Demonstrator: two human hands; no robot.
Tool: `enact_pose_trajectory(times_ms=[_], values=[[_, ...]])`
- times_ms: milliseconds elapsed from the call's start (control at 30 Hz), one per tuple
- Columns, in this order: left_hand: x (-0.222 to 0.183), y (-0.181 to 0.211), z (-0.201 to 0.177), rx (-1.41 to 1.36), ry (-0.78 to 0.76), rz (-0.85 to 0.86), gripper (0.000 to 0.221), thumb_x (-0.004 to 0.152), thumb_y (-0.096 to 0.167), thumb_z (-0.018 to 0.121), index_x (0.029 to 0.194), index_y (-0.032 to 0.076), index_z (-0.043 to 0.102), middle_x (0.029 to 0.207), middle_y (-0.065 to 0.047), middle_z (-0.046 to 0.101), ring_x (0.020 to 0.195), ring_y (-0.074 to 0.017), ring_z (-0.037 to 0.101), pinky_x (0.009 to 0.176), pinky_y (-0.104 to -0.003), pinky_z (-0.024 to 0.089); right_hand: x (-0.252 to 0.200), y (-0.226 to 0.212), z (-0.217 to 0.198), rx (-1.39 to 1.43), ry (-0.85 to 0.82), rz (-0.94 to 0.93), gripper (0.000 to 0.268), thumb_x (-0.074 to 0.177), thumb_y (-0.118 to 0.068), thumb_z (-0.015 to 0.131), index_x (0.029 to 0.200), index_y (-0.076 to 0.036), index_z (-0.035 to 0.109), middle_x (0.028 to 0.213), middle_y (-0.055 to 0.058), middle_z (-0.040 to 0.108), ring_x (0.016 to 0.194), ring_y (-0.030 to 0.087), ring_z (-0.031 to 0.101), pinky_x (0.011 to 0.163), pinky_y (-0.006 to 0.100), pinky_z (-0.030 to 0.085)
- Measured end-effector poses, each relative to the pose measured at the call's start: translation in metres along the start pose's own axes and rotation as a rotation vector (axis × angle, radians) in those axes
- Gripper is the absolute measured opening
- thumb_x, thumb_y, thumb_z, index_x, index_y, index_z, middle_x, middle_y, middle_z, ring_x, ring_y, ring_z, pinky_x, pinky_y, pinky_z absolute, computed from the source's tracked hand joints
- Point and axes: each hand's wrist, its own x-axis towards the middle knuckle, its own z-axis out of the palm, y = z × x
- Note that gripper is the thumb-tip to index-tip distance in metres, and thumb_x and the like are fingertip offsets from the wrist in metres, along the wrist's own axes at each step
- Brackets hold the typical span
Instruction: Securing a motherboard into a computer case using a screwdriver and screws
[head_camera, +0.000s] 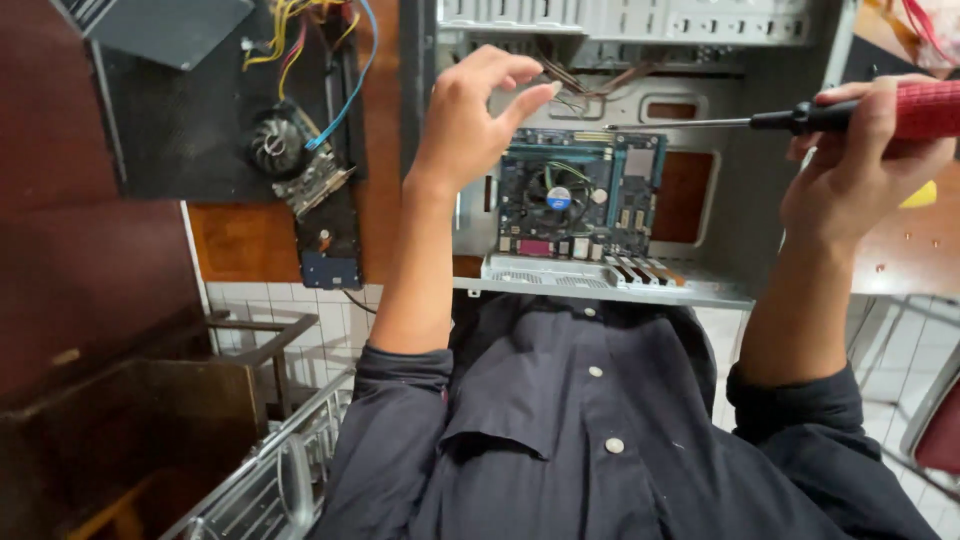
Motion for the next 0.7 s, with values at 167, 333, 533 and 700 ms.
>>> enact_pose_trajectory(times_ms=[167,333,533,700], values=[[-0.032,0.010,0.006,-0.146,0.045,-0.029,0.050,0.105,0.050,0.048,0.107,0.005,0.071,0.105,-0.009,0.073,0.093,-0.0216,0.073,0.080,-0.034,0.058,-0.006,-0.009,0.062,-0.031,-0.201,-0.120,0.031,0.114,-0.005,0.071,0.125,0.004,0.044,0.096,0.030,0.067,0.074,0.037,0.064,0.066,0.043,0.054],[-0.045,-0.012,0.022,-0.290,0.078,-0.119,0.056,0.106,0.053,0.042,0.106,0.005,0.070,0.103,-0.008,0.073,0.093,-0.0209,0.071,0.080,-0.032,0.060,-0.019,-0.045,0.088,-0.122,-0.538,-0.256,0.029,0.115,-0.010,0.068,0.116,0.014,0.053,0.096,0.033,0.064,0.071,0.035,0.064,0.066,0.041,0.054],[-0.029,0.012,0.037,-0.054,-0.171,-0.138,0.044,0.105,0.046,0.052,0.118,0.007,0.067,0.107,-0.008,0.070,0.092,-0.0240,0.070,0.078,-0.039,0.053,-0.031,-0.065,0.011,-0.333,-0.483,-0.328,0.028,0.115,0.006,0.070,0.125,0.018,0.046,0.100,0.038,0.065,0.084,0.045,0.070,0.073,0.044,0.053],[0.005,0.052,0.078,0.005,-0.506,0.018,0.050,0.105,0.048,0.049,0.124,0.005,0.065,0.116,-0.011,0.072,0.103,-0.0313,0.068,0.087,-0.047,0.049,-0.064,-0.079,-0.021,-0.349,-0.349,-0.241,0.031,0.112,-0.011,0.061,0.127,0.006,0.040,0.100,0.029,0.057,0.087,0.043,0.069,0.077,0.046,0.054]])
